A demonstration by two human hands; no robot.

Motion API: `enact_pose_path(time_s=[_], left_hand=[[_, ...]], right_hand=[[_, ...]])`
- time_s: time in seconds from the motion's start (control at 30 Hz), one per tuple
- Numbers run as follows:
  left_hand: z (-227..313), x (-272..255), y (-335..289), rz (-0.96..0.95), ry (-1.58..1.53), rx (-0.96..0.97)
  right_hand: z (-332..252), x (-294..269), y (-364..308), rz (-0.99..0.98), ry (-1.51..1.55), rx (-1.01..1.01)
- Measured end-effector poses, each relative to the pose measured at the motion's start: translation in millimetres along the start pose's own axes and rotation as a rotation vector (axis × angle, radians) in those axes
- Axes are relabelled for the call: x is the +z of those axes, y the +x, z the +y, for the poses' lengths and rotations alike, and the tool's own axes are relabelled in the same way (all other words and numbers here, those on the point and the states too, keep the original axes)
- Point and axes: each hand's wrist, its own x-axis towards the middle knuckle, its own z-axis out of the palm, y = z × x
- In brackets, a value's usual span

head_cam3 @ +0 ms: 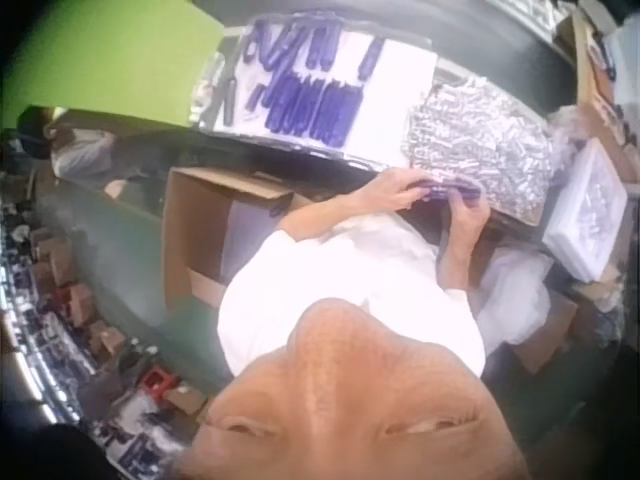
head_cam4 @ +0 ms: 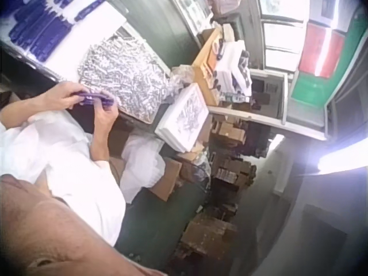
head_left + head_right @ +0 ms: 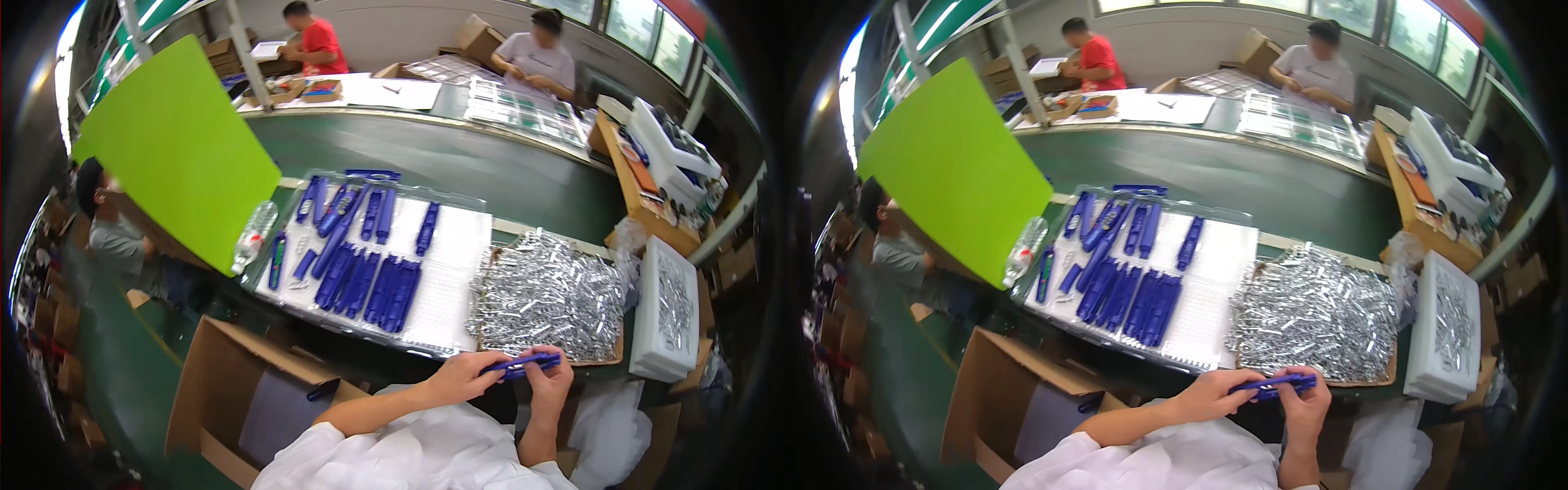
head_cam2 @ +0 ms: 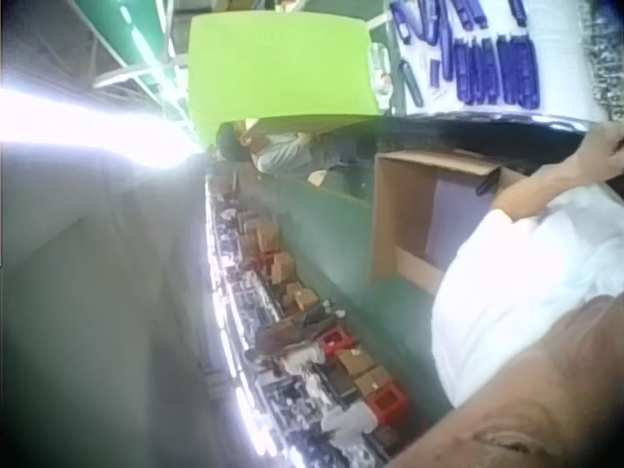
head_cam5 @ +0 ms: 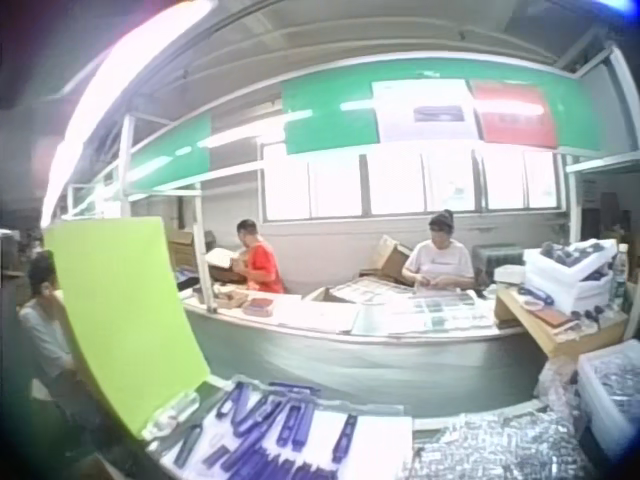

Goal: The person assembles blue vegetable peelers by inserting metal blades into plastic handles. They pick up a handle, insert a blade from a tray, and place the finished peeler into a clear plastic packaging tray. The process is repeated multiple times throughout the clip.

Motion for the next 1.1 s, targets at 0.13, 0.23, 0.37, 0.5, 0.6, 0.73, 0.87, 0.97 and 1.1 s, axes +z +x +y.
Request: enact_pose_path(time_s=[0.13, 0.23, 0.37, 0.5, 0.6, 0.73, 0.87, 0.97, 1.1], left_hand=[[-4.0, 2.4, 5.1, 0.048, 0.071, 0.06], [-2.3, 4.8, 6.8, 0.092, 0.102, 0.113], [-5.6, 2.8, 6.7, 0.168, 0.181, 0.17], [6.6, 0.0, 1.5, 0.325, 0.416, 0.334], [-0.4, -0.9, 0.4, 0.437, 0.701, 0.548], [6.4, -2.1, 1.5, 0.423, 0.936, 0.652], [7.1, -3.3, 4.2, 0.386, 0.905, 0.678], [5.4, -5.6, 5.2, 0.375, 0.851, 0.641], [6.5, -6.0, 2.5, 0.328, 0.829, 0.615]], right_hand=[[6.8, -5.2, 1.2, 0.012, 0.026, 0.04], [11.3, -9.0, 2.6, 0.019, 0.007, 0.045], [19.2, -17.9, 11.7, -0.07, -0.257, 0.025], [-7.9, -23.6, 8.4, -0.247, 0.151, 0.001], [-8.0, -28.9, 0.9, -0.268, 0.11, 0.001], [-4.8, -31.9, -2.9, -0.252, 0.169, 0.028], [-6.3, -38.2, 0.3, -0.297, 0.33, 0.021], [-2.8, -43.6, 3.9, -0.305, 0.352, -0.02], [-2.7, -45.0, 4.7, -0.275, 0.386, 0.007]])
